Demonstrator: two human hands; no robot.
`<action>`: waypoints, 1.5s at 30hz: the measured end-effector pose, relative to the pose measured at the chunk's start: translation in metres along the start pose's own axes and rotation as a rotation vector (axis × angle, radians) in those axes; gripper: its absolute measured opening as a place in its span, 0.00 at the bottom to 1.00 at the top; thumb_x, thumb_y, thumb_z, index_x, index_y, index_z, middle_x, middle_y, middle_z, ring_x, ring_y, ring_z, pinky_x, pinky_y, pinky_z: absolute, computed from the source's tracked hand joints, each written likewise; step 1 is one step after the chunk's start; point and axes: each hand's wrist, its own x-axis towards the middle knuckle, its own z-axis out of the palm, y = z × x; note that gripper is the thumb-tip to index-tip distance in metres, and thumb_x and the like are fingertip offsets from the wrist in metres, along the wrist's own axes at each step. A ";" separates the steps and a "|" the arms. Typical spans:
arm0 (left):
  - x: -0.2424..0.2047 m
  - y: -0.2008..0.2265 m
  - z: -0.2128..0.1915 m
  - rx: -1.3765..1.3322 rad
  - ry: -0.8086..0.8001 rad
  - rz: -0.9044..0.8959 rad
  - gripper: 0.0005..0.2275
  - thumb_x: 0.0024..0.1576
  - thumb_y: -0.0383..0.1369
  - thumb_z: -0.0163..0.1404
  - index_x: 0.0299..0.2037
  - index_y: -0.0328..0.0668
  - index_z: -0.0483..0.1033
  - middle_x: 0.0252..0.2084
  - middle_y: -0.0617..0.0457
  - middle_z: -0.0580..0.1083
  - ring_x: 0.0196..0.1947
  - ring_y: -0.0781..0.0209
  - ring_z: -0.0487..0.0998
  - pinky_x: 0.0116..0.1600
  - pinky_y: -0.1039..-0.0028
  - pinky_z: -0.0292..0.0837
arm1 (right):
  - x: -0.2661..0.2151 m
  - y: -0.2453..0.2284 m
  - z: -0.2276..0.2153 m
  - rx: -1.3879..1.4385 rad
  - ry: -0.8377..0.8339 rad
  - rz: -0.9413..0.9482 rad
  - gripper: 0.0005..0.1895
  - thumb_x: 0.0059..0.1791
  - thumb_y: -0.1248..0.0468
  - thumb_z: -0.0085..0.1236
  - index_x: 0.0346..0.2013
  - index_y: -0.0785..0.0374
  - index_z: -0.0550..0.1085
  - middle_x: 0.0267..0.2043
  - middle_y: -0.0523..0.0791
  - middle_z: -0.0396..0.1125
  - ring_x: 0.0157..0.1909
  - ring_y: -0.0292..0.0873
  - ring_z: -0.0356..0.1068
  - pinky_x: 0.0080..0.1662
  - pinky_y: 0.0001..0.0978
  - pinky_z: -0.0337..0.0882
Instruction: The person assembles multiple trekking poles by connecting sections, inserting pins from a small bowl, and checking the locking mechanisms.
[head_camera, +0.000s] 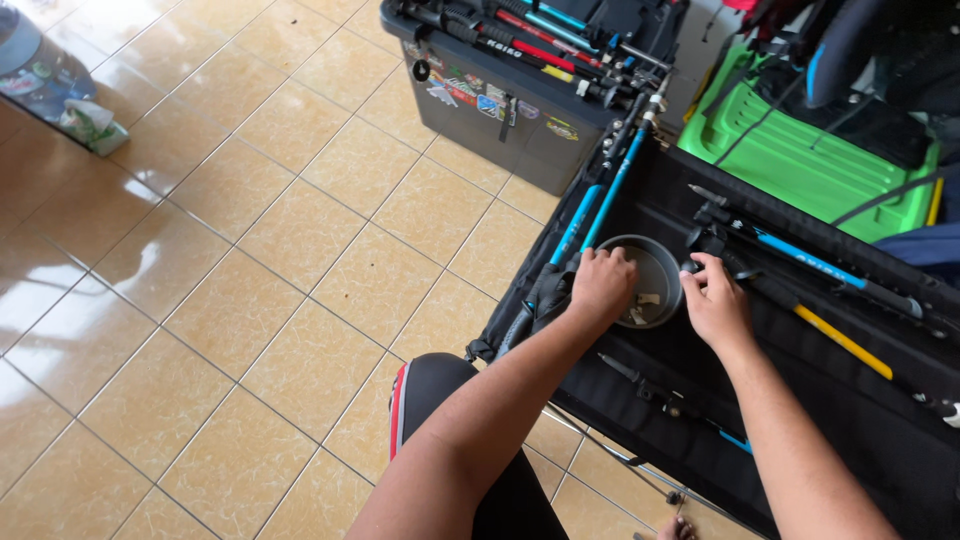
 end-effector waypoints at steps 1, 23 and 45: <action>0.000 -0.001 -0.001 -0.005 -0.004 0.012 0.06 0.56 0.30 0.52 0.34 0.51 0.84 0.36 0.51 0.76 0.34 0.46 0.81 0.45 0.55 0.62 | -0.003 0.003 -0.003 0.001 0.007 0.011 0.22 0.60 0.52 0.55 0.69 0.50 0.72 0.53 0.51 0.76 0.54 0.56 0.78 0.56 0.52 0.76; -0.008 -0.006 0.017 0.109 -0.007 0.170 0.06 0.55 0.28 0.55 0.34 0.55 0.84 0.31 0.56 0.78 0.34 0.51 0.83 0.43 0.60 0.68 | -0.025 -0.022 -0.016 -0.457 -0.193 -0.172 0.21 0.49 0.42 0.63 0.50 0.46 0.83 0.51 0.41 0.74 0.59 0.50 0.75 0.57 0.50 0.76; 0.013 -0.017 -0.021 -0.032 -0.334 -0.264 0.08 0.60 0.25 0.48 0.48 0.36 0.72 0.39 0.41 0.78 0.37 0.29 0.86 0.43 0.48 0.85 | -0.041 0.023 0.012 0.428 -0.309 0.344 0.33 0.59 0.53 0.52 0.75 0.66 0.61 0.27 0.54 0.78 0.22 0.49 0.80 0.28 0.33 0.79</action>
